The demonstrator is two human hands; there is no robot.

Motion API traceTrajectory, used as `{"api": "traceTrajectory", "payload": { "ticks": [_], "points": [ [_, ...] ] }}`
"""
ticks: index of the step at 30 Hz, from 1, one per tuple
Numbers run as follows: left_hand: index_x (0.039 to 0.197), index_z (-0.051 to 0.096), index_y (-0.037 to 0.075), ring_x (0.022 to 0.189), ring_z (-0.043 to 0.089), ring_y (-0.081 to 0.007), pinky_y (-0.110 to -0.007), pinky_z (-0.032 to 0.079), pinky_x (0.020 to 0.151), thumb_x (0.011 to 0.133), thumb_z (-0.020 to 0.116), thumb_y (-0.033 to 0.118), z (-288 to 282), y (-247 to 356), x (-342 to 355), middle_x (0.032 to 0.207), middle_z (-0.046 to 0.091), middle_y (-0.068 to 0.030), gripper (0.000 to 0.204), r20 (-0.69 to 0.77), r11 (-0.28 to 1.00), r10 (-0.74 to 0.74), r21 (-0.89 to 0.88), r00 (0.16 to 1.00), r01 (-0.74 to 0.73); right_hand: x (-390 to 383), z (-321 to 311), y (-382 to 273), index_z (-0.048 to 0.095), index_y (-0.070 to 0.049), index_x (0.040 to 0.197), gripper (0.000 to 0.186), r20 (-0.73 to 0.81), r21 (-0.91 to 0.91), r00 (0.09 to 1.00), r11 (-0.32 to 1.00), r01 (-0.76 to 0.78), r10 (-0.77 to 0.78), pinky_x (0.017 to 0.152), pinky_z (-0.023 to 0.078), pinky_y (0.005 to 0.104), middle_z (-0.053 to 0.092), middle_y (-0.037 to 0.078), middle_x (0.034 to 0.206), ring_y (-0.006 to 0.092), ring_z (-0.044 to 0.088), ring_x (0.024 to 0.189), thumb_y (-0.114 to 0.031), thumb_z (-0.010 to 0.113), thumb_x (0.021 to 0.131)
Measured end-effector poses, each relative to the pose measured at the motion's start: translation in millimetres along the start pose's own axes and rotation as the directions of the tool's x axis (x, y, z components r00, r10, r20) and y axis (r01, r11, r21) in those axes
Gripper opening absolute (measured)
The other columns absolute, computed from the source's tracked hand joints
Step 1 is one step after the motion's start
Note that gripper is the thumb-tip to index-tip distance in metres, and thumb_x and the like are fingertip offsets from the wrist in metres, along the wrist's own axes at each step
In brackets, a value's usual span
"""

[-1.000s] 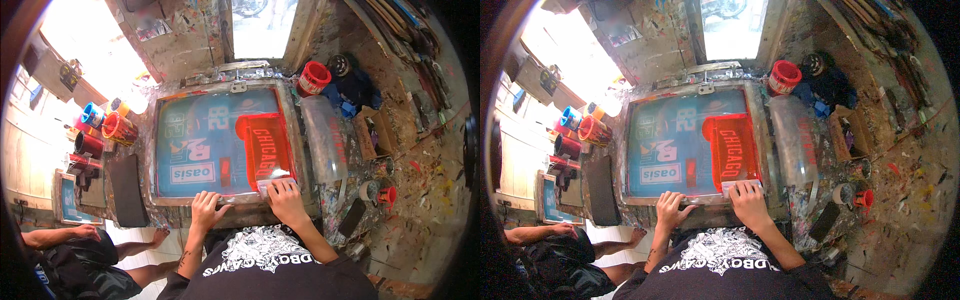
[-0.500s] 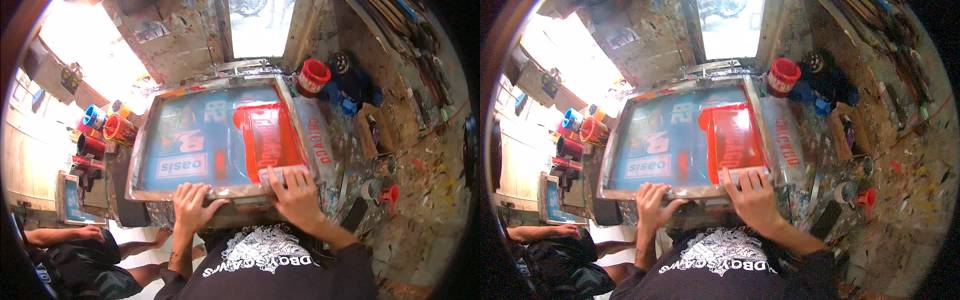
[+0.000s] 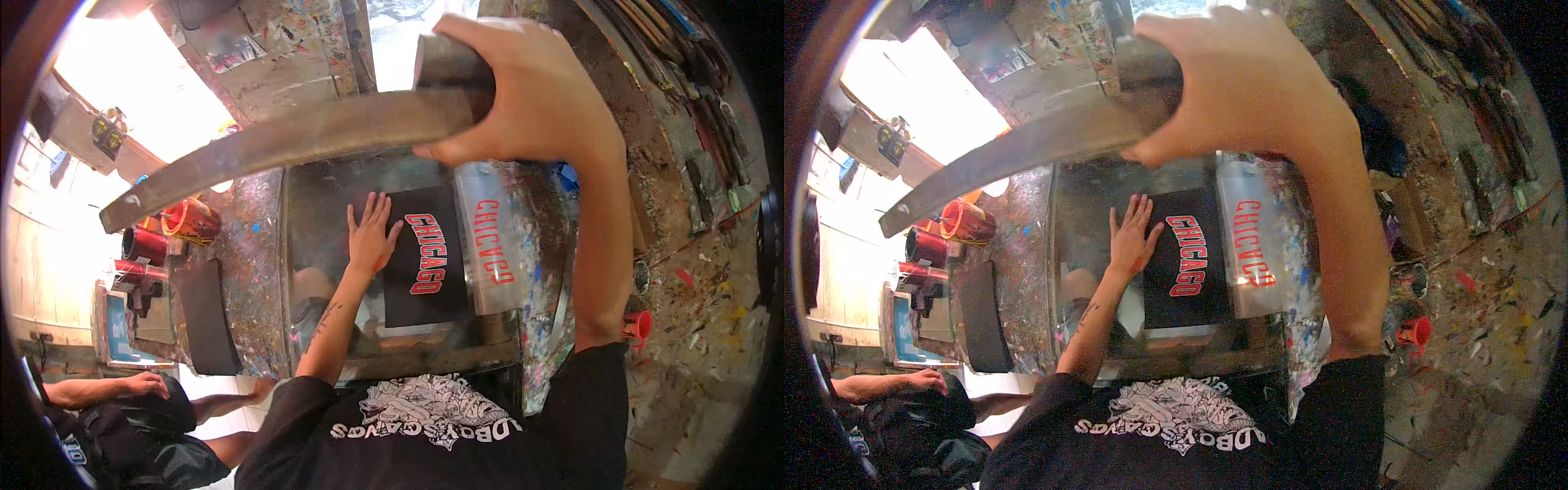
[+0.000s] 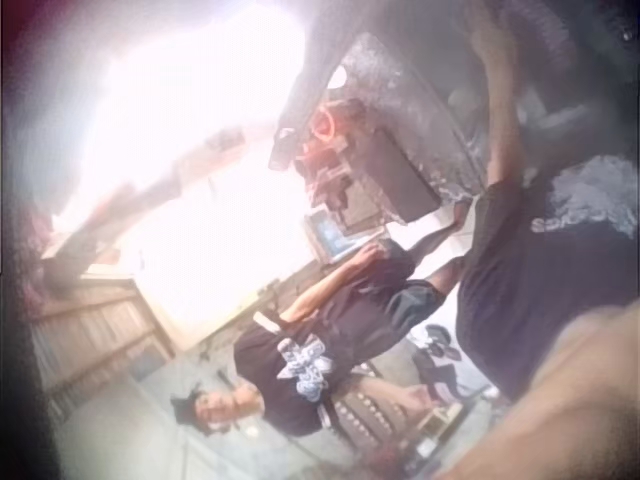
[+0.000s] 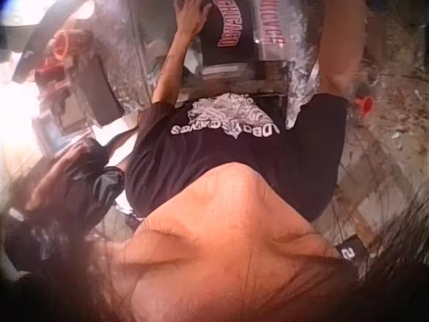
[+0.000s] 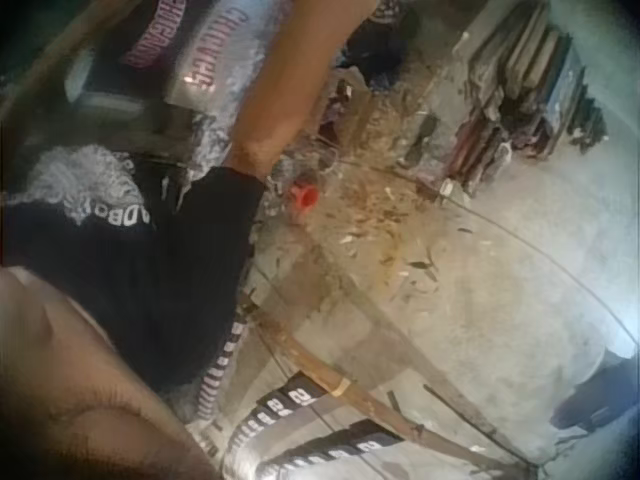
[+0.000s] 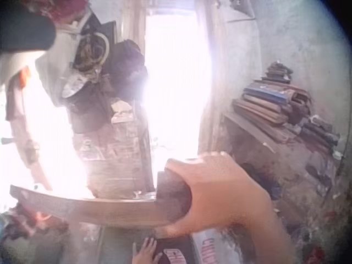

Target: The person screen prints fabric patches by aligning fabric pieces on a work surface, lowering the silkscreen frame, spreading red paint across the screen with a squeegee, lifting the frame, and removing the printed fabric.

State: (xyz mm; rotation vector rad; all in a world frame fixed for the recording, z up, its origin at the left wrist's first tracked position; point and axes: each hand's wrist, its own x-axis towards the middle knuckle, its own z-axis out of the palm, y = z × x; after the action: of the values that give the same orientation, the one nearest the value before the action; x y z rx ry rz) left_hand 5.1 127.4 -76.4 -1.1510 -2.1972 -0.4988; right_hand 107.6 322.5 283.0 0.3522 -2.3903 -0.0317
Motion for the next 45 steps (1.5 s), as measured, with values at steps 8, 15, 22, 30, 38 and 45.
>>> {"api": "traceTrajectory", "payload": {
  "ticks": [8, 15, 22, 30, 38, 45],
  "points": [
    [0.099, 0.070, 0.000, 0.070, 0.062, -0.0306, -0.038, 0.050, 0.069, 0.098, 0.068, 0.018, -148.6, -90.9, -39.9, 0.083, 0.066, -0.0180, 0.018, -0.071, 0.770, -0.616, -0.264, 0.784, 0.581, 83.2, -68.7, -10.4, 0.069, 0.000, 0.114, 0.065, 0.655, 0.225, 0.675, 0.766, -0.603, 0.339, 0.089, 0.053, 0.0384, 0.072, 0.018, 0.103, 0.0261, 0.069, 0.098, -0.035, 0.091, 0.064],
    [0.114, 0.062, -0.003, 0.093, 0.070, -0.0371, -0.046, 0.053, 0.084, 0.099, 0.064, 0.046, -271.5, -222.1, -223.7, 0.103, 0.071, -0.0228, 0.051, -0.390, 0.271, -0.865, 0.166, 0.316, 0.948, 75.8, -36.1, 8.3, 0.070, 0.002, 0.117, 0.063, 0.414, 0.296, 0.893, 0.901, -0.317, 0.178, 0.090, 0.049, 0.0360, 0.071, 0.015, 0.104, 0.0219, 0.065, 0.095, -0.033, 0.092, 0.070],
    [0.120, 0.060, 0.000, 0.099, 0.067, -0.0384, -0.047, 0.052, 0.090, 0.087, 0.077, 0.040, -197.3, -57.9, -106.6, 0.110, 0.068, -0.0200, 0.054, 0.247, 0.620, -0.747, -0.079, 0.617, 0.781, 77.1, -34.9, 9.7, 0.074, 0.004, 0.107, 0.058, 0.405, 0.214, 0.891, 0.926, -0.310, 0.205, 0.085, 0.053, 0.0363, 0.075, 0.017, 0.098, 0.0229, 0.069, 0.091, -0.037, 0.091, 0.069],
    [0.145, 0.053, 0.006, 0.146, 0.040, -0.0358, -0.054, 0.027, 0.123, 0.097, 0.062, 0.042, -98.2, 104.4, -29.3, 0.158, 0.042, -0.0194, 0.061, 0.185, 0.726, 0.365, -0.670, 0.912, -0.154, 83.8, -27.2, 15.2, 0.072, 0.003, 0.109, 0.063, 0.385, 0.190, 0.888, 0.921, -0.341, 0.250, 0.088, 0.053, 0.0367, 0.074, 0.019, 0.104, 0.0257, 0.069, 0.098, -0.039, 0.090, 0.066],
    [0.114, 0.067, 0.007, 0.131, 0.054, -0.0391, -0.051, 0.045, 0.108, 0.082, 0.071, 0.014, -100.9, 18.3, -77.2, 0.138, 0.059, -0.0189, 0.032, 0.408, 0.814, 0.090, -0.556, 0.909, 0.169, 82.2, -30.2, 35.1, 0.072, 0.000, 0.118, 0.072, 0.380, 0.094, 0.853, 0.903, -0.419, 0.357, 0.094, 0.052, 0.0366, 0.073, 0.022, 0.111, 0.0306, 0.069, 0.103, -0.048, 0.089, 0.067],
    [0.151, 0.049, 0.011, 0.154, 0.029, -0.0330, -0.050, 0.024, 0.125, 0.091, 0.067, 0.035, -119.2, -16.1, -83.1, 0.164, 0.037, -0.0117, 0.067, 0.579, 0.869, 0.282, -0.493, 0.765, 0.052, 90.0, -35.0, 26.6, 0.075, 0.000, 0.115, 0.075, 0.407, 0.049, 0.837, 0.906, -0.421, 0.367, 0.092, 0.054, 0.0350, 0.074, 0.022, 0.114, 0.0308, 0.071, 0.102, -0.057, 0.086, 0.068]
  ]
}}
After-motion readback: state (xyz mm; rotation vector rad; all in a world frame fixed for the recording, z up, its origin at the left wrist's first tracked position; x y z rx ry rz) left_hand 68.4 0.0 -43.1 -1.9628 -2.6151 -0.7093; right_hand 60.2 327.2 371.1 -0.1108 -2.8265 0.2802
